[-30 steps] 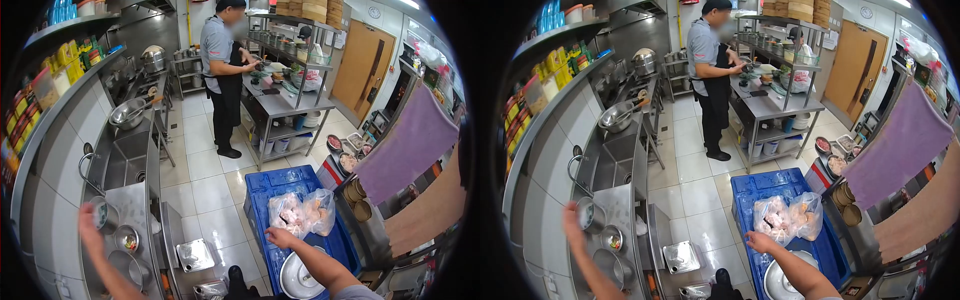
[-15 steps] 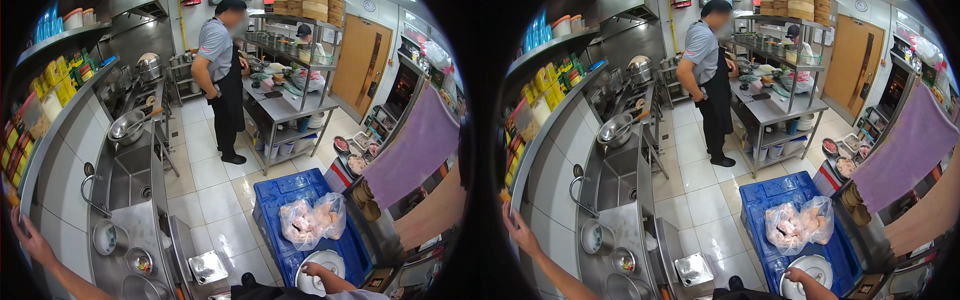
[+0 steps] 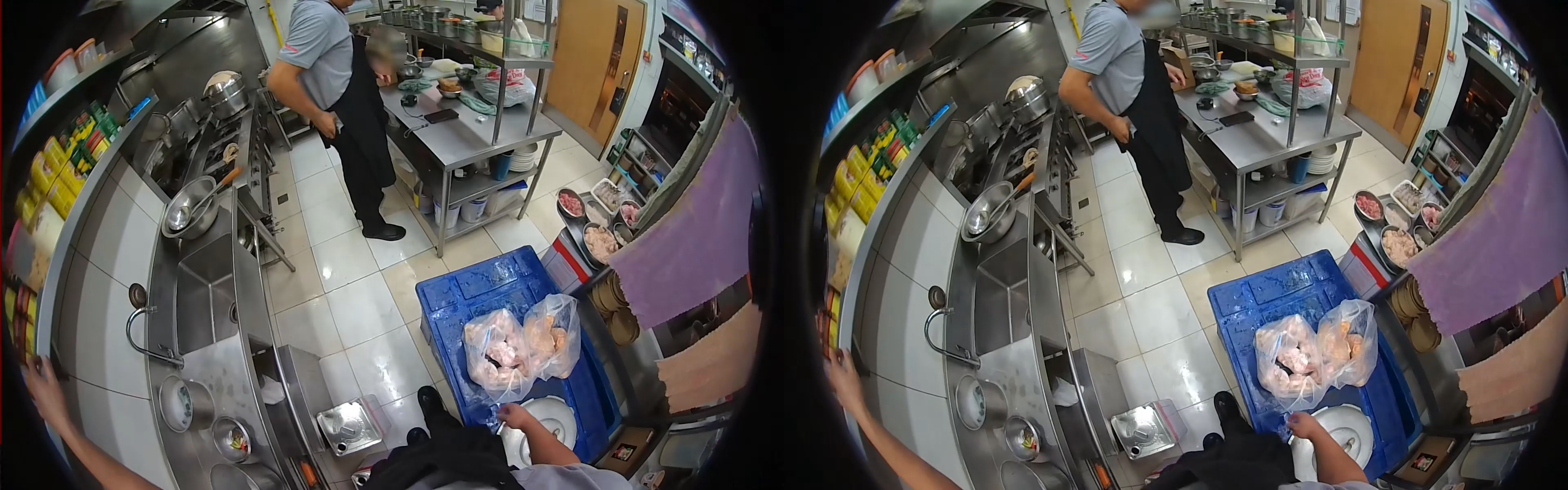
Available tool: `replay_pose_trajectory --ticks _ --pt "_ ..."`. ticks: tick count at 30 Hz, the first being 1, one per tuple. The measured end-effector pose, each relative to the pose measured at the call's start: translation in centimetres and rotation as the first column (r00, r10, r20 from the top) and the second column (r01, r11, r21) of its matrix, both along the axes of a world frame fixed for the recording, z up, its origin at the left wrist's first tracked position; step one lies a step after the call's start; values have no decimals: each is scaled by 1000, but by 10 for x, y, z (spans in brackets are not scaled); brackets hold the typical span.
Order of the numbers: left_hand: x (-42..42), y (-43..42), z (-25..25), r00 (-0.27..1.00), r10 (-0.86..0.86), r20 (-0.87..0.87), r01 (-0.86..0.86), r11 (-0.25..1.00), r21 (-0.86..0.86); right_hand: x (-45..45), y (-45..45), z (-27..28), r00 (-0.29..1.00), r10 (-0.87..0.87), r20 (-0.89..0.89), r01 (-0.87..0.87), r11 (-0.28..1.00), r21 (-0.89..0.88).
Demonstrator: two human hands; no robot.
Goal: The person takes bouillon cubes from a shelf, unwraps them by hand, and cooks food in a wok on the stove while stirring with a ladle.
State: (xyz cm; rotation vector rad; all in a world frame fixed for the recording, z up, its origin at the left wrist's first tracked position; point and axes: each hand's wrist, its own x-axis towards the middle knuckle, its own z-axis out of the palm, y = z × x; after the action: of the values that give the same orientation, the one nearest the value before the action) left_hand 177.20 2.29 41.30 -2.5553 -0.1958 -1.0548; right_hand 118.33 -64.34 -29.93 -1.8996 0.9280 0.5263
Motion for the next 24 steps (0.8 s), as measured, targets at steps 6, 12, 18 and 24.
replay_pose_trajectory --ticks 6,12,18,24 --pt "-14 38 -12 997 -74 28 76 994 -74 151 -38 42 926 132 354 -117 991 -63" --pt "-1 73 -23 985 -56 161 66 996 -59 256 -110 115 928 54 368 -54 998 -11" --pt "67 -131 -201 750 -392 533 661 428 -616 308 -128 131 933 -88 349 5 972 234" --pt "133 -389 -430 -51 -750 -660 -85 661 -745 374 -103 102 894 430 127 -445 885 134"
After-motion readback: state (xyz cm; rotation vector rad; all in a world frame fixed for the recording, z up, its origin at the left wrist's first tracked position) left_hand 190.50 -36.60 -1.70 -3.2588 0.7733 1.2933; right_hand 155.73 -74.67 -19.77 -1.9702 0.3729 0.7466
